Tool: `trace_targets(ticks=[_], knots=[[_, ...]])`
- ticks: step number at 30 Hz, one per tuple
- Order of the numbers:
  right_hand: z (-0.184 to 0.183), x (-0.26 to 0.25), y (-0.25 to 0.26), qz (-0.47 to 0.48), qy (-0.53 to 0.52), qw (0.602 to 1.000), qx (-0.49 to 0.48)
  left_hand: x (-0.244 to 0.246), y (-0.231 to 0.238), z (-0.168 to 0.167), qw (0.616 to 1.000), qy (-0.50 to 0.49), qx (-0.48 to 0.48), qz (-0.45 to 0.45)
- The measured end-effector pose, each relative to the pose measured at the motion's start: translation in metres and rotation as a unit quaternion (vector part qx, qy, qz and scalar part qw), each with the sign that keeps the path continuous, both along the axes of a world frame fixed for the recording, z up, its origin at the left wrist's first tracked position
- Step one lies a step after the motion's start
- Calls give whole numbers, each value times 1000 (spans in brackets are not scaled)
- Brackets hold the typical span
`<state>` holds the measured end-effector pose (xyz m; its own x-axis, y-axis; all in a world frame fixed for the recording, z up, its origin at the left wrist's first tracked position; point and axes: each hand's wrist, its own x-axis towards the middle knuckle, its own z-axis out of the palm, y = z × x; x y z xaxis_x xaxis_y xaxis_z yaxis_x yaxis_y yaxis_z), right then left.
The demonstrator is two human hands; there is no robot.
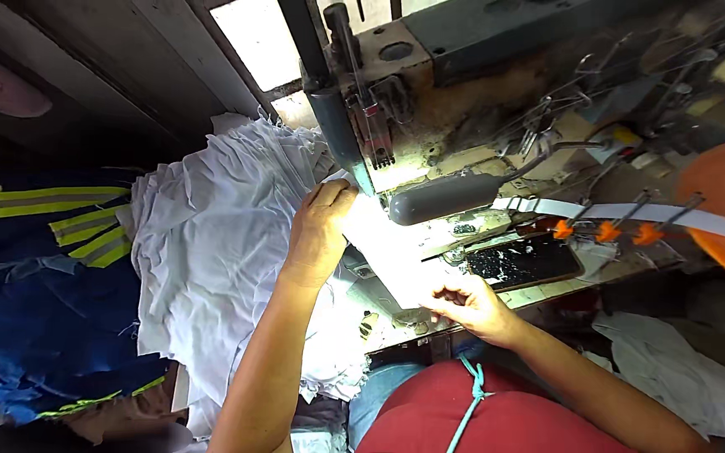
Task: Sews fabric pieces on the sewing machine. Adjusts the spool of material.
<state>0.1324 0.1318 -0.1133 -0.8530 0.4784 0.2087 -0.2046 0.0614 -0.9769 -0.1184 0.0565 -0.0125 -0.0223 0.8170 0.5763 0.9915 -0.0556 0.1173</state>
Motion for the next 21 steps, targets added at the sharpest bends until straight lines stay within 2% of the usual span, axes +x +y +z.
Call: trace_targets(ticks=[7, 13, 17, 21], knots=[[-3, -5, -3, 7, 22, 1000, 6, 26, -30, -8, 990, -112, -71, -42], [7, -24, 13, -15, 12, 998, 64, 12, -9, -15, 995, -8, -94, -19], [21, -36, 21, -44, 3, 996, 80, 15, -6, -17, 1000, 4, -13, 21], [31, -42, 25, -24, 16, 996, 87, 17, -17, -27, 995, 43, 52, 67]])
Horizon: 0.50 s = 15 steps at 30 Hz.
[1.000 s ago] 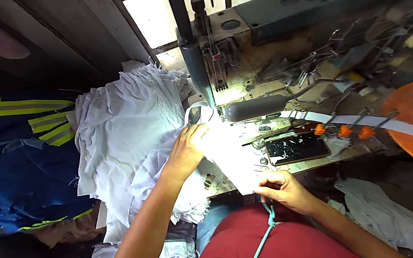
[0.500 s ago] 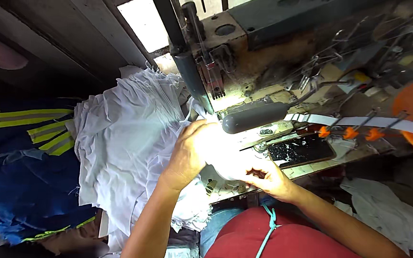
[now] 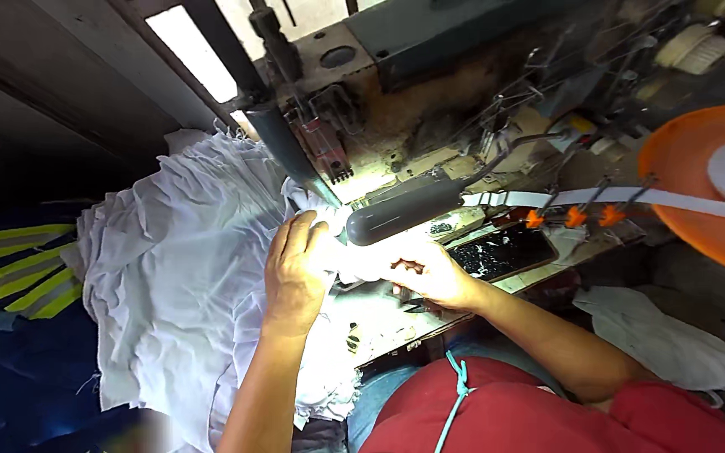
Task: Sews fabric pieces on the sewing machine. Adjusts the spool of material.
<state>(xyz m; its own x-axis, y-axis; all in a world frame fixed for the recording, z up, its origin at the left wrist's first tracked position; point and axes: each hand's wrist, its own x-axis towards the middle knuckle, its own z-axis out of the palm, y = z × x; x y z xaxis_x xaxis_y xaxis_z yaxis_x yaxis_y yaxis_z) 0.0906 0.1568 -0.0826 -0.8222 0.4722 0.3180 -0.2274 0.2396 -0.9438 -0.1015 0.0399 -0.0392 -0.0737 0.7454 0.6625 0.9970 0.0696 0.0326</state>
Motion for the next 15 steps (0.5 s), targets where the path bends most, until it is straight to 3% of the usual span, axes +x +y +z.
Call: trace_targets(ticks=[5, 10, 15], knots=[[5, -12, 6, 12, -18, 1000, 22, 23, -19, 13, 998, -13, -54, 36], [7, -12, 9, 18, -10, 999, 40, 55, -55, 36, 981, -60, -172, -62], [-5, -11, -2, -4, 87, 991, 101, 14, -47, 22, 982, -130, -132, -23]])
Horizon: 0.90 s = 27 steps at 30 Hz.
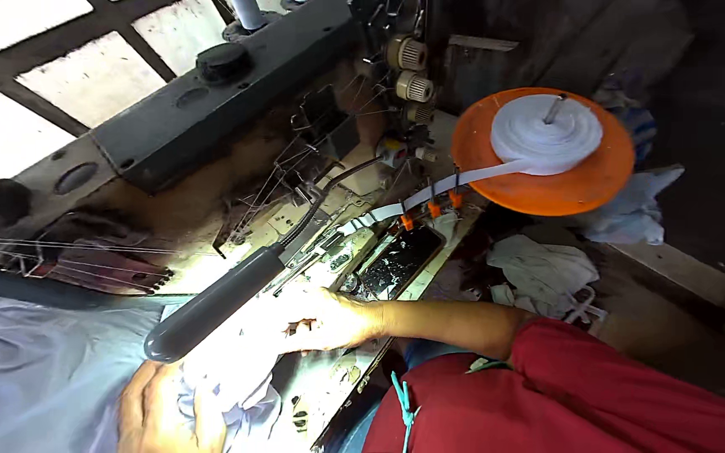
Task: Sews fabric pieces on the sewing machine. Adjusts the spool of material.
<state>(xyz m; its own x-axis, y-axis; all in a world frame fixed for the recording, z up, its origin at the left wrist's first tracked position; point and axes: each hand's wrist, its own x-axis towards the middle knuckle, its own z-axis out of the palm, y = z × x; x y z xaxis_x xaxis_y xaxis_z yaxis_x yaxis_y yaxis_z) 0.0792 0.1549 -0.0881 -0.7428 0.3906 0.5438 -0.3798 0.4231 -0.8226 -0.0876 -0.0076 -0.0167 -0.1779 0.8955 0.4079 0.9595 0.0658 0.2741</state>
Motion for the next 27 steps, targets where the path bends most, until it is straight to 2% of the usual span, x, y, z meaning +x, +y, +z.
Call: trace_targets(ticks=[3, 5, 8, 10, 14, 16, 19, 22, 24, 26, 27], knots=[[-12, 10, -13, -106, 36, 993, 43, -23, 6, -25, 996, -90, 16, 24], [-26, 30, -22, -152, 10, 982, 112, -27, 3, -34, 985, -160, 55, 22], [-57, 63, -30, -158, -123, 956, 214, -42, -12, -35, 963, -244, 109, -24], [-68, 75, -33, -166, -198, 939, 226, -52, -20, -33, 945, -299, 112, -74], [-81, 61, -34, -220, -203, 915, 269, -41, -22, -29, 945, -292, 120, -85], [-75, 51, -31, -222, -177, 928, 243, -28, -20, -31, 950, -269, 146, -65], [-50, 40, -26, -208, -51, 966, 141, -25, -26, -36, 955, -250, 155, -27], [-19, 25, -20, -188, 45, 975, 107, -26, -33, -41, 946, -281, 158, -17], [-3, 15, -17, -173, 13, 972, 158, -24, -36, -40, 938, -303, 164, -21], [13, 7, -17, -143, -107, 966, 187, -23, -37, -38, 940, -299, 162, -14], [22, 4, -17, -118, -158, 965, 171, -23, -37, -37, 950, -269, 158, -3]])
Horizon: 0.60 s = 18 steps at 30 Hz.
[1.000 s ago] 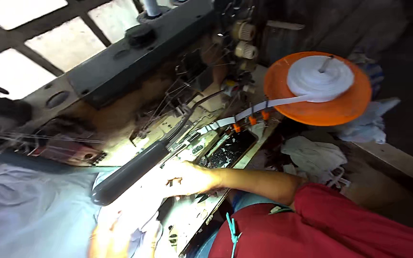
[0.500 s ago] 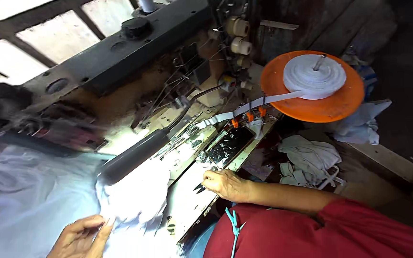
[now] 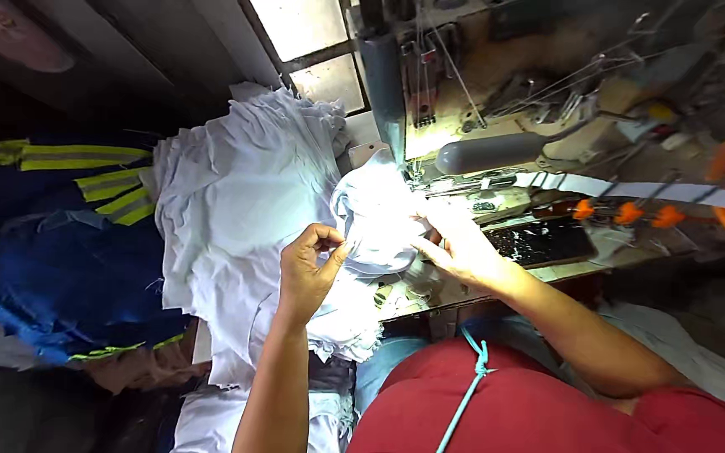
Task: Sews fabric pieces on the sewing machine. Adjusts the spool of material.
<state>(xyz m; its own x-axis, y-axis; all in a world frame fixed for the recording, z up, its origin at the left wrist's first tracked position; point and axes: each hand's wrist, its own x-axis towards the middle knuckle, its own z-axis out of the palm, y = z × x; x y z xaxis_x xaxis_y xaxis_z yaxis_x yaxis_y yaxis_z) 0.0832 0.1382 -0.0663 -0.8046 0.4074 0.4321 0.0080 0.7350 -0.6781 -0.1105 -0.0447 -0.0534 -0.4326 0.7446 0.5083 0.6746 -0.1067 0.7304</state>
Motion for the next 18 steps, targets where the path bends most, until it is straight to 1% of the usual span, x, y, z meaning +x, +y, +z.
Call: trace_targets(ticks=[1, 3, 4, 6, 7, 9, 11, 12, 14, 16, 18], knots=[[7, -3, 1, 12, -35, 999, -26, 0, 0, 2, 998, 53, -14, 28], [17, -2, 5, 54, -99, 990, -79, 2, 5, 10, 978, 185, -48, 78], [16, -1, 5, 69, -104, 989, -80, 2, 10, 14, 966, 236, -66, 82], [11, 1, 3, 78, -74, 993, -50, -2, 24, 21, 947, 299, -111, 49], [9, 2, 3, 84, -47, 995, -37, -7, 33, 21, 941, 308, -139, 24], [4, 3, 6, 118, 24, 992, -27, -24, 50, 14, 941, 287, -178, -5], [1, 4, 11, 158, 63, 984, -53, -37, 57, 9, 951, 268, -152, -3], [1, 4, 13, 161, 65, 982, -72, -37, 54, 14, 955, 263, -139, -5], [3, 7, 14, 149, 50, 982, -105, -29, 37, 38, 959, 256, -114, -42], [4, 7, 14, 148, 32, 981, -120, -21, 19, 59, 961, 243, -67, -112], [10, 8, 13, 186, 21, 976, -114, -7, 3, 78, 958, 202, -41, -197]])
